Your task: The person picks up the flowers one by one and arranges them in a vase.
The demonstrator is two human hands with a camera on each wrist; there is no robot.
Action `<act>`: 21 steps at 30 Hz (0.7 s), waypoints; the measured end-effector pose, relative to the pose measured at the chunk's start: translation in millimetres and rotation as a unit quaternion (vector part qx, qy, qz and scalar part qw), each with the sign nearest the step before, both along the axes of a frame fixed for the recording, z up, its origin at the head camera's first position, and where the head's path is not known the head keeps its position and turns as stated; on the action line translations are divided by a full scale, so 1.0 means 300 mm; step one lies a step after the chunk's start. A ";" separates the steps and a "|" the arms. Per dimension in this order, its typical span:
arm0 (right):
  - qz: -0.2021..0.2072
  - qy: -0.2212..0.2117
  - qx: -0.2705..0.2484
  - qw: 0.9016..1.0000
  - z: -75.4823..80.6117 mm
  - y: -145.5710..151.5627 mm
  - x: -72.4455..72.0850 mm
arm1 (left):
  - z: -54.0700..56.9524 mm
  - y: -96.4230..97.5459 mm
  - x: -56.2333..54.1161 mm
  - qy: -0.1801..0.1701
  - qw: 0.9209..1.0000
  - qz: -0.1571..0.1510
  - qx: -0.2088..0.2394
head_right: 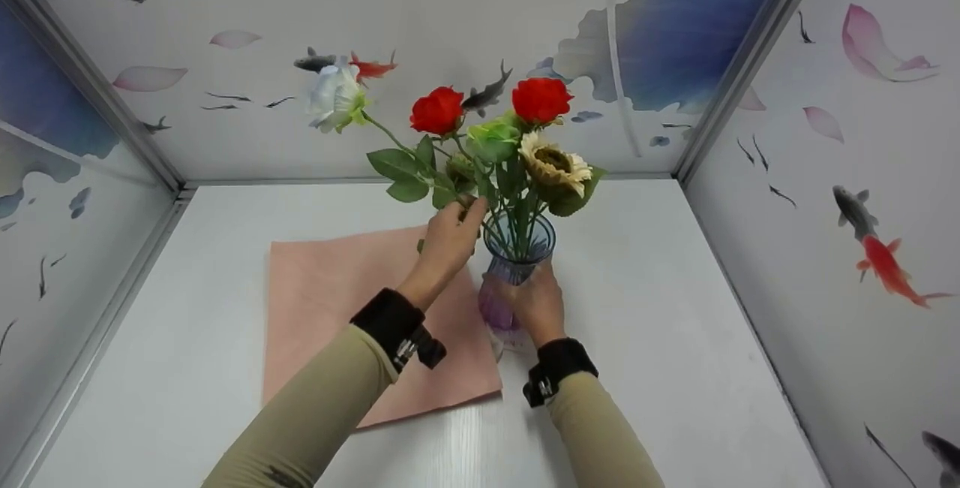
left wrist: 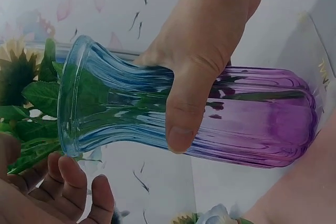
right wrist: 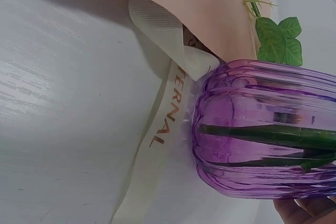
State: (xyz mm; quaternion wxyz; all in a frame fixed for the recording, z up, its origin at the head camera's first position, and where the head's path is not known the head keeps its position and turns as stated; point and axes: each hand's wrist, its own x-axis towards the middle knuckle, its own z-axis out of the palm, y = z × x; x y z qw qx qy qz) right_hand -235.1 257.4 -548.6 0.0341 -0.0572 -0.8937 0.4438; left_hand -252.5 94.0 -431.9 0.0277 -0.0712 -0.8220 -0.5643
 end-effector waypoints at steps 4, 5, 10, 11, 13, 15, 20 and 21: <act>-0.001 0.012 -0.003 1.000 -0.002 -0.001 0.001 | -0.001 -0.010 -0.001 0.015 1.000 0.009 -0.008; -0.001 0.014 -0.002 1.000 -0.002 -0.001 0.002 | 0.000 -0.012 -0.002 0.020 1.000 0.012 -0.013; -0.003 0.004 -0.003 1.000 -0.001 -0.001 0.003 | 0.009 -0.027 0.001 0.033 0.999 0.020 -0.025; -0.003 0.001 -0.003 1.000 0.000 -0.001 0.003 | 0.011 -0.030 0.002 0.036 0.999 0.022 -0.021; -0.001 -0.002 -0.003 1.000 0.001 -0.002 0.003 | 0.016 -0.038 0.003 0.038 0.999 0.030 -0.005; -0.001 -0.003 -0.005 1.000 0.002 -0.003 0.003 | 0.021 -0.045 0.004 0.044 0.998 0.039 0.017; -0.004 0.003 -0.008 1.000 0.001 -0.002 0.005 | 0.032 -0.057 0.001 0.069 0.994 0.043 0.079; -0.005 0.004 -0.008 1.000 0.001 -0.001 0.005 | 0.032 -0.057 -0.002 0.077 0.992 0.040 0.087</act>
